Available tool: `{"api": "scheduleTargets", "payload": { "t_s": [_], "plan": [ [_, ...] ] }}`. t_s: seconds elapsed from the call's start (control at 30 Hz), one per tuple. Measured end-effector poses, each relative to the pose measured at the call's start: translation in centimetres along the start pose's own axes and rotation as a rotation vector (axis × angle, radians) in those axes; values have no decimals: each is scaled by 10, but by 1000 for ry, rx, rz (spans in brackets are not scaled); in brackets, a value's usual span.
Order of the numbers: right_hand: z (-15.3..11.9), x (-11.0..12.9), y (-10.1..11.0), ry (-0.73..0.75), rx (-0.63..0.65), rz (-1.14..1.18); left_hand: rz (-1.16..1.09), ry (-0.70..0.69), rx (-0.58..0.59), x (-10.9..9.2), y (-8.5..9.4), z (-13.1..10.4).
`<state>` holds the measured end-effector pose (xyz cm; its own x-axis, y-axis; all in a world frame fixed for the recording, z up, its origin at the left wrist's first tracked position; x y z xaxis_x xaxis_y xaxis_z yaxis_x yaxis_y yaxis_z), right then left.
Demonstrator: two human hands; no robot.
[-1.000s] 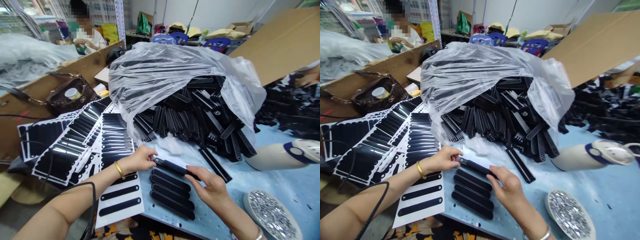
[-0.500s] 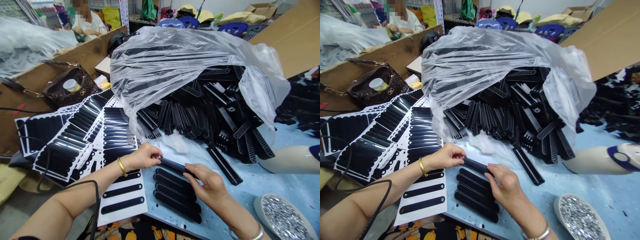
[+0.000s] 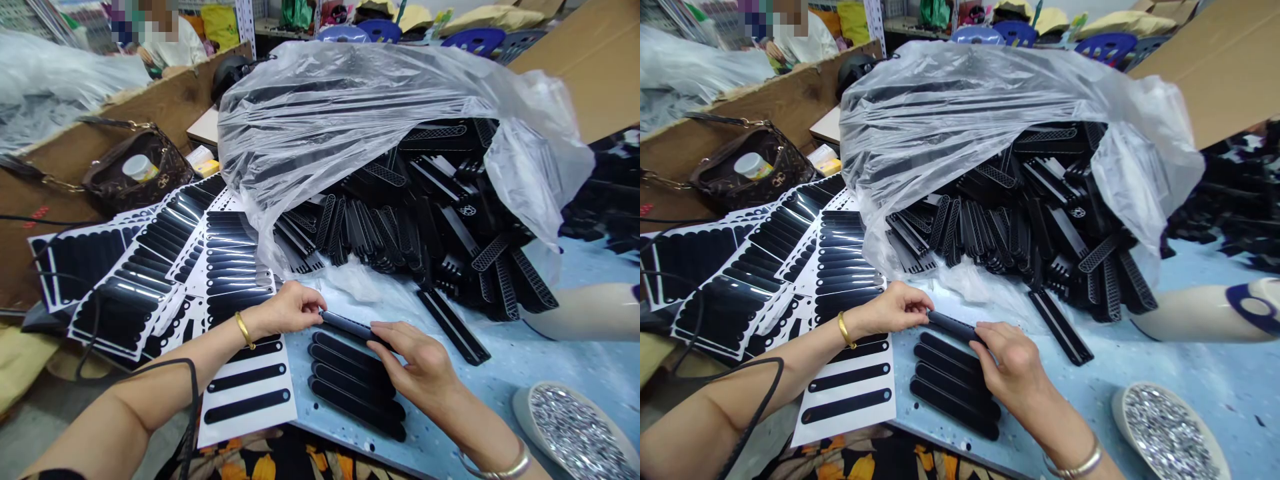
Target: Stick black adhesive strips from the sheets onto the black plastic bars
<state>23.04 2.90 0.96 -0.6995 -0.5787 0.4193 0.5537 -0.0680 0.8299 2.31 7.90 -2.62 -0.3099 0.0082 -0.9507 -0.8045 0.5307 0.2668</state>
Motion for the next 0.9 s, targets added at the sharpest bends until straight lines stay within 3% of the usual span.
{"api": "scheduleTargets", "payload": {
  "t_s": [0.9],
  "plan": [
    [6, 5, -3, 46, 44, -79, 16, -18, -6, -1, 0, 1]
  ]
}}
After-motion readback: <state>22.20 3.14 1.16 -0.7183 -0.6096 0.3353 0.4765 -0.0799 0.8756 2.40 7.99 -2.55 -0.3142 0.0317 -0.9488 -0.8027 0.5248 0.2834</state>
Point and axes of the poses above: each hand's wrist, its own z-axis towards the middle knuckle, its own y-axis out of the back of the hand, x = y × z, the point moved 5 cm from there along z, towards the middle knuckle, and after that the axes turned 1 degree about -y, right-handed, at the moved point
